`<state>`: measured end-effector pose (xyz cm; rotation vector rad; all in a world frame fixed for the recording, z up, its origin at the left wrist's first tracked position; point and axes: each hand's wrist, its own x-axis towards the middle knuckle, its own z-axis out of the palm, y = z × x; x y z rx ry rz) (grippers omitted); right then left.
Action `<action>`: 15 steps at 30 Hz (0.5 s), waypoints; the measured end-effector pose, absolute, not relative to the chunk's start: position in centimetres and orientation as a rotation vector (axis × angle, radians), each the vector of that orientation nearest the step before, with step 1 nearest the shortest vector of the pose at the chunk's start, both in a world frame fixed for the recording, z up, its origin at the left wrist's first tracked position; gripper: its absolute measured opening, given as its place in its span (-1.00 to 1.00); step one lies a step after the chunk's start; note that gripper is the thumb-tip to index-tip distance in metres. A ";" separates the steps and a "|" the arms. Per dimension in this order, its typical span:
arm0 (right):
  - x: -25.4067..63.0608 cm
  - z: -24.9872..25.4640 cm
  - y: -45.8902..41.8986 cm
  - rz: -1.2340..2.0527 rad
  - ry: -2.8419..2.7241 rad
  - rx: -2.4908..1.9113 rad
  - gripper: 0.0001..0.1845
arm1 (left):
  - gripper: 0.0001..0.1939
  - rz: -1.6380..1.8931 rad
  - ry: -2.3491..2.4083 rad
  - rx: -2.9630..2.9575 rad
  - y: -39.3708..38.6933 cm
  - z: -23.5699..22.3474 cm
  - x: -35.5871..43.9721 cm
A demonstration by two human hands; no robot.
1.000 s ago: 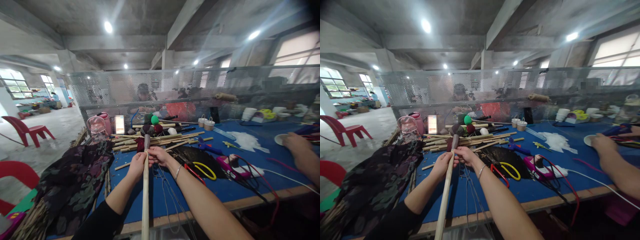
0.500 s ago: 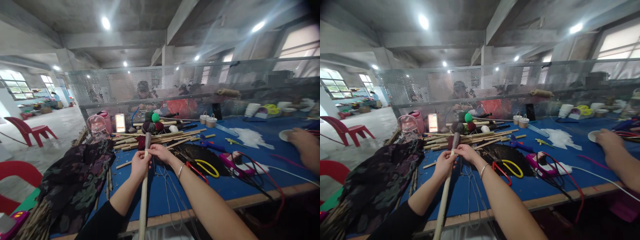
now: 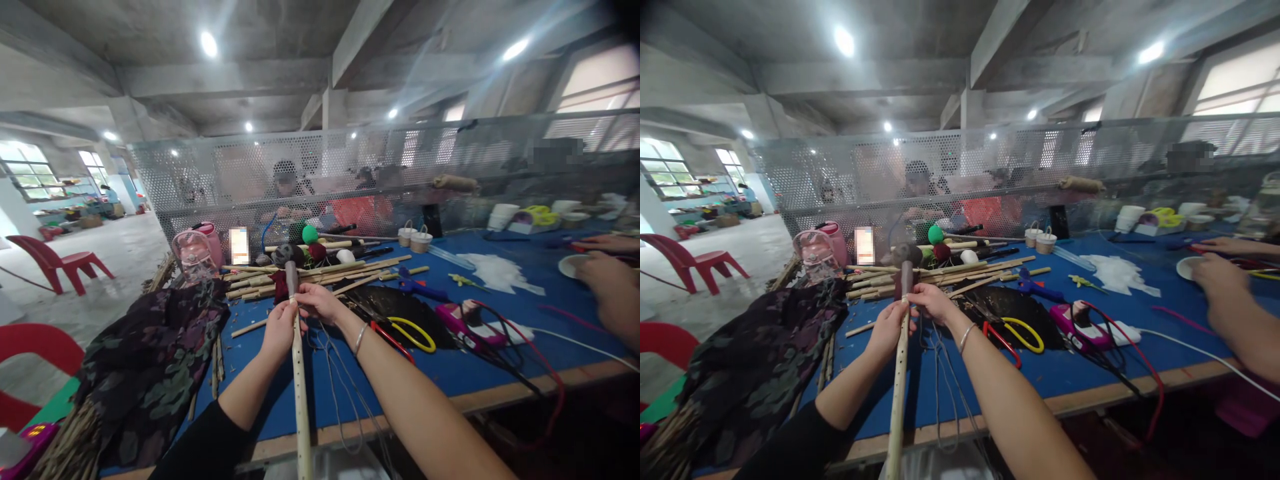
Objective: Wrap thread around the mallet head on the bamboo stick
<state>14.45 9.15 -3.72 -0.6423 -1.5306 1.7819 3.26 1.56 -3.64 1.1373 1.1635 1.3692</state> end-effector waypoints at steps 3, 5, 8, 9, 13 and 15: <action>14.5 -3.6 8.9 1.853 -1.550 -0.617 -0.67 | -0.59 1.274 1.202 1.265 1.2 -3.5 3.3; 14.4 -3.5 8.8 1.812 -1.507 -0.658 -0.68 | -0.57 1.226 1.224 1.316 1.2 -3.6 3.2; 14.1 -3.9 8.8 1.714 -1.431 -0.704 -0.66 | -0.67 1.316 1.331 1.343 1.6 -4.2 2.9; 14.0 -4.0 8.8 1.696 -1.425 -0.705 -0.65 | -0.69 1.379 1.379 1.354 1.7 -4.4 2.8; 14.0 -4.4 9.1 1.734 -1.494 -0.650 -0.65 | -0.66 1.448 1.421 1.338 2.1 -4.7 2.5; 14.4 -4.3 9.2 1.785 -1.530 -0.610 -0.67 | -0.66 1.408 1.337 1.263 2.1 -4.5 2.6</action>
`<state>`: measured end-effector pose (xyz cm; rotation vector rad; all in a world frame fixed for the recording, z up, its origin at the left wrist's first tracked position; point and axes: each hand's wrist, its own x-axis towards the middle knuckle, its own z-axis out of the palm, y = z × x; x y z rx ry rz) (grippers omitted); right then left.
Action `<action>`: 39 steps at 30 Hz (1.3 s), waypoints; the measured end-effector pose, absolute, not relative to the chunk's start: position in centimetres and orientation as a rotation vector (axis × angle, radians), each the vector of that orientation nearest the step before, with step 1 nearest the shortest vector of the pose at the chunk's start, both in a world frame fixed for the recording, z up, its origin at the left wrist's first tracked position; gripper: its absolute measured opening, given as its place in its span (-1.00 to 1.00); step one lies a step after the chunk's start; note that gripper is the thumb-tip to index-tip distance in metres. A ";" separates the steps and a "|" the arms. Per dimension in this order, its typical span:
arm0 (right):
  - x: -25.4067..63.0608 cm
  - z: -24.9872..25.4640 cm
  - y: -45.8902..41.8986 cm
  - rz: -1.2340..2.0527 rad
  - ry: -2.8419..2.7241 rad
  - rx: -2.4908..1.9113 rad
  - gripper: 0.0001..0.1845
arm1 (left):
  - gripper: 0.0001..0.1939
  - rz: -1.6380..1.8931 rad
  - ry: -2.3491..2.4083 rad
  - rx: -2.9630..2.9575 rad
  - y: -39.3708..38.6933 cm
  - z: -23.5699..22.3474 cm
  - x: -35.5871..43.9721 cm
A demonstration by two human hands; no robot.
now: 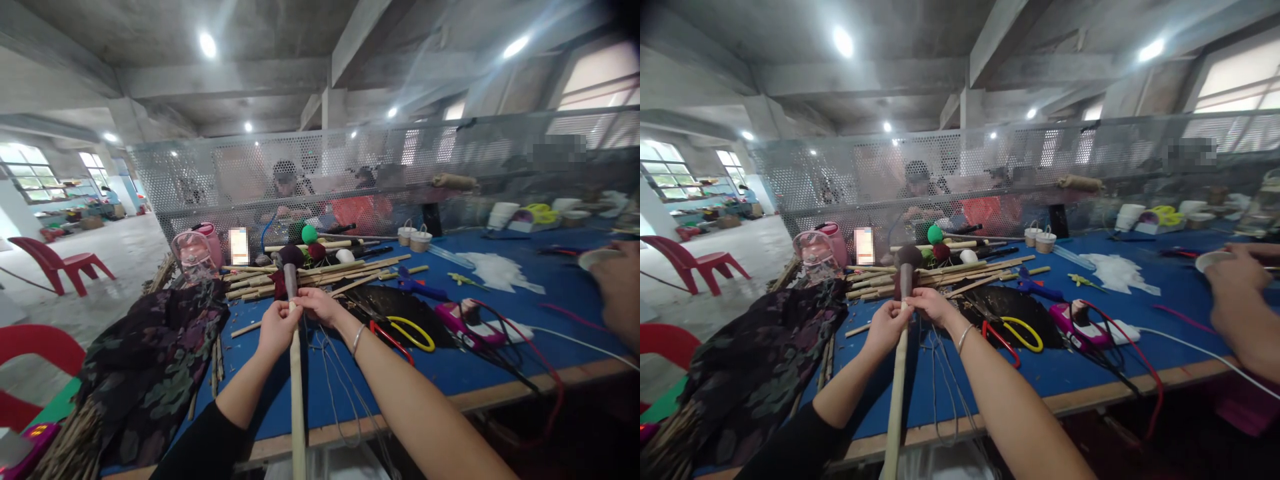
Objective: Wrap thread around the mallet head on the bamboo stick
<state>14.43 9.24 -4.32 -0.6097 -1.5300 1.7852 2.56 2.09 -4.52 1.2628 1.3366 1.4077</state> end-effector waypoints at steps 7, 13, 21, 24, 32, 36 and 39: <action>15.2 -4.0 9.3 1.914 -1.546 -0.549 -0.65 | -0.67 1.319 1.130 1.258 1.6 -3.9 2.9; 14.2 -3.9 8.9 1.757 -1.560 -0.661 -0.68 | -0.67 1.373 1.350 1.339 1.6 -4.0 2.5; 14.7 -3.9 9.0 1.867 -1.523 -0.606 -0.67 | -0.71 1.390 1.427 1.376 1.5 -3.5 2.1; 15.0 -3.7 8.8 1.923 -1.463 -0.560 -0.62 | -0.68 1.344 1.259 1.280 1.3 -3.4 2.6; 14.5 -4.1 9.1 1.800 -1.545 -0.674 -0.67 | -0.60 1.212 1.337 1.231 1.3 -3.8 2.7; 14.3 -4.0 8.8 1.729 -1.582 -0.772 -0.68 | -0.67 1.346 1.619 1.462 1.4 -3.8 2.2; 14.3 -3.7 8.7 1.715 -1.589 -0.767 -0.67 | -0.66 1.292 1.654 1.487 1.7 -3.9 1.8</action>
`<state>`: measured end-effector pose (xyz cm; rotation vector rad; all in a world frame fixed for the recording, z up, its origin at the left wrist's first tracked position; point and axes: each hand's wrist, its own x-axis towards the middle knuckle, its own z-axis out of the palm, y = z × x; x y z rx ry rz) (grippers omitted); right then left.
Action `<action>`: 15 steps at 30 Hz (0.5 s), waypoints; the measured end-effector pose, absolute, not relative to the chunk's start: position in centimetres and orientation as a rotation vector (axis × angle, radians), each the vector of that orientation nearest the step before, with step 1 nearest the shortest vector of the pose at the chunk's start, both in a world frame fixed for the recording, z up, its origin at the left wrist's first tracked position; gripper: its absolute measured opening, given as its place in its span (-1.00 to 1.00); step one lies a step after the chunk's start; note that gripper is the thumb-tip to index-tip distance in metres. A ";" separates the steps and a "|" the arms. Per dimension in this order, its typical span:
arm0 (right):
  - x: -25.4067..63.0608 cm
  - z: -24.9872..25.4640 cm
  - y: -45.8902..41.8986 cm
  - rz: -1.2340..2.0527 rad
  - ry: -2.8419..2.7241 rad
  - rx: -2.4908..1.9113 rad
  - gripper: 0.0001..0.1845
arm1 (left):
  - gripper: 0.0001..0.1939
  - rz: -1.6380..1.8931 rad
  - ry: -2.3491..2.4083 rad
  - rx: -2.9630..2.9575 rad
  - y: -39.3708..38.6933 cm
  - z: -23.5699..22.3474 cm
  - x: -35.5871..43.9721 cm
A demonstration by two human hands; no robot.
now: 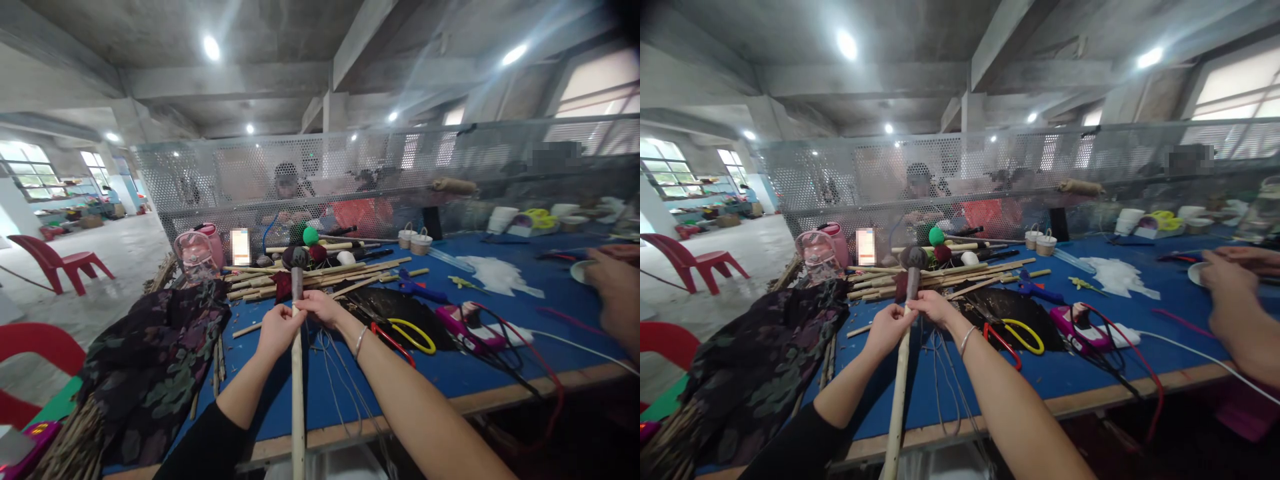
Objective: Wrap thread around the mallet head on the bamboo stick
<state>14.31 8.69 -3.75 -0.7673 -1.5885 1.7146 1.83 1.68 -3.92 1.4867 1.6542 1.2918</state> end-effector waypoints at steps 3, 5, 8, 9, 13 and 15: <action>14.5 -3.8 8.9 1.761 -1.571 -0.727 -0.65 | -0.63 1.282 1.563 1.452 2.0 -4.1 1.5; 14.7 -3.8 9.1 1.830 -1.546 -0.670 -0.64 | -0.61 1.261 1.443 1.412 2.1 -4.1 1.5; 15.0 -3.9 9.2 1.914 -1.507 -0.604 -0.64 | -0.59 1.176 1.206 1.304 1.9 -3.7 1.7; 15.0 -3.9 9.2 1.923 -1.498 -0.602 -0.63 | -0.59 1.149 1.142 1.261 1.7 -3.6 1.8; 14.7 -4.0 8.9 1.863 -1.508 -0.654 -0.63 | -0.61 1.040 1.109 1.134 1.5 -3.6 2.0; 14.4 -4.1 8.8 1.804 -1.532 -0.707 -0.65 | -0.63 1.034 1.219 1.175 1.6 -4.0 1.8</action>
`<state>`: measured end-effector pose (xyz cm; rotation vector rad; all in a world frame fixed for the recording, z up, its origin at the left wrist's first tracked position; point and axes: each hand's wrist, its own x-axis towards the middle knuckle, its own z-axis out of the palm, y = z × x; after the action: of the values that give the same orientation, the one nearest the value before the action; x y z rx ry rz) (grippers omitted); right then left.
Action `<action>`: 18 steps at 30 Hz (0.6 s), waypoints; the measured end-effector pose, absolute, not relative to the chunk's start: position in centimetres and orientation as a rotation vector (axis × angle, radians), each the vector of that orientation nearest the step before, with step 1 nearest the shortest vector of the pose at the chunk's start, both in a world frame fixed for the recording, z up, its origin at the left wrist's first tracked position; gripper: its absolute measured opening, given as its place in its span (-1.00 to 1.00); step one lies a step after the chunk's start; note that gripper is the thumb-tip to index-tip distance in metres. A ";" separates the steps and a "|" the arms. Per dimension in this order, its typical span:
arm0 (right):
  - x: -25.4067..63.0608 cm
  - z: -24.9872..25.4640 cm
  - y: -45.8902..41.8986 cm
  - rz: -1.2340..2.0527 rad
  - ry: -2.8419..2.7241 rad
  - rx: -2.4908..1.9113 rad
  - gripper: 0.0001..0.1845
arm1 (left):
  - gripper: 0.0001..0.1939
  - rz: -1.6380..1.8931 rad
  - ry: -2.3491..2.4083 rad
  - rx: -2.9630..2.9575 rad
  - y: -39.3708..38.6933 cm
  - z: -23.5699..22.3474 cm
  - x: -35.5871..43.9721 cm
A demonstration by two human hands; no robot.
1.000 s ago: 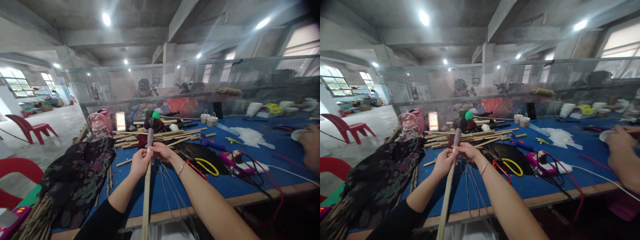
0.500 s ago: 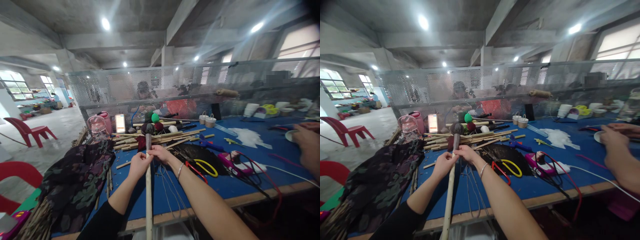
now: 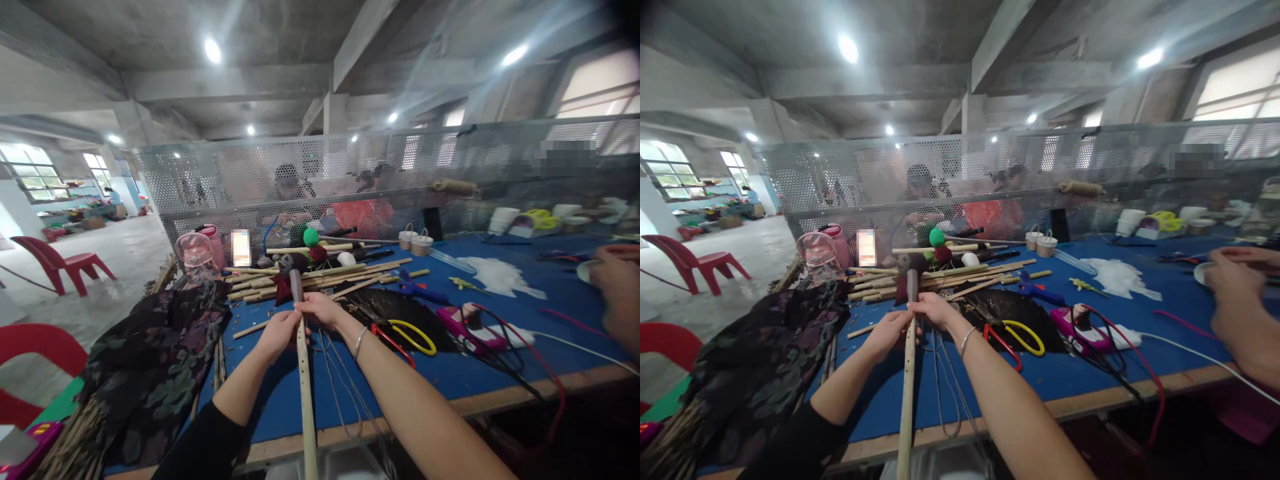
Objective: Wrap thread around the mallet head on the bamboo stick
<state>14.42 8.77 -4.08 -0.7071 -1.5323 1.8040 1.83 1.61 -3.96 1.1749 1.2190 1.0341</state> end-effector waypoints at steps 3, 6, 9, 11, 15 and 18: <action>14.1 -4.2 8.7 1.747 -1.561 -0.750 -0.66 | -0.66 1.122 1.389 1.321 1.9 -4.6 1.6; 14.1 -4.4 8.9 1.728 -1.565 -0.753 -0.66 | -0.67 1.171 1.410 1.397 2.1 -4.9 1.5; 14.6 -4.7 9.4 1.806 -1.560 -0.726 -0.65 | -0.71 1.167 1.317 1.365 2.1 -4.7 1.6; 15.0 -4.8 9.7 1.900 -1.532 -0.636 -0.65 | -0.72 1.148 1.221 1.300 2.1 -4.4 1.8; 15.7 -4.4 9.9 1.988 -1.499 -0.489 -0.65 | -0.69 1.159 1.103 1.195 1.8 -3.6 2.1; 16.2 -4.0 9.8 2.003 -1.508 -0.474 -0.64 | -0.68 1.159 1.043 1.187 1.6 -3.2 2.2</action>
<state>16.15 9.76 -4.03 -0.4738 -1.5080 2.0033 2.17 1.64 -3.24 1.1869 1.0431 1.1587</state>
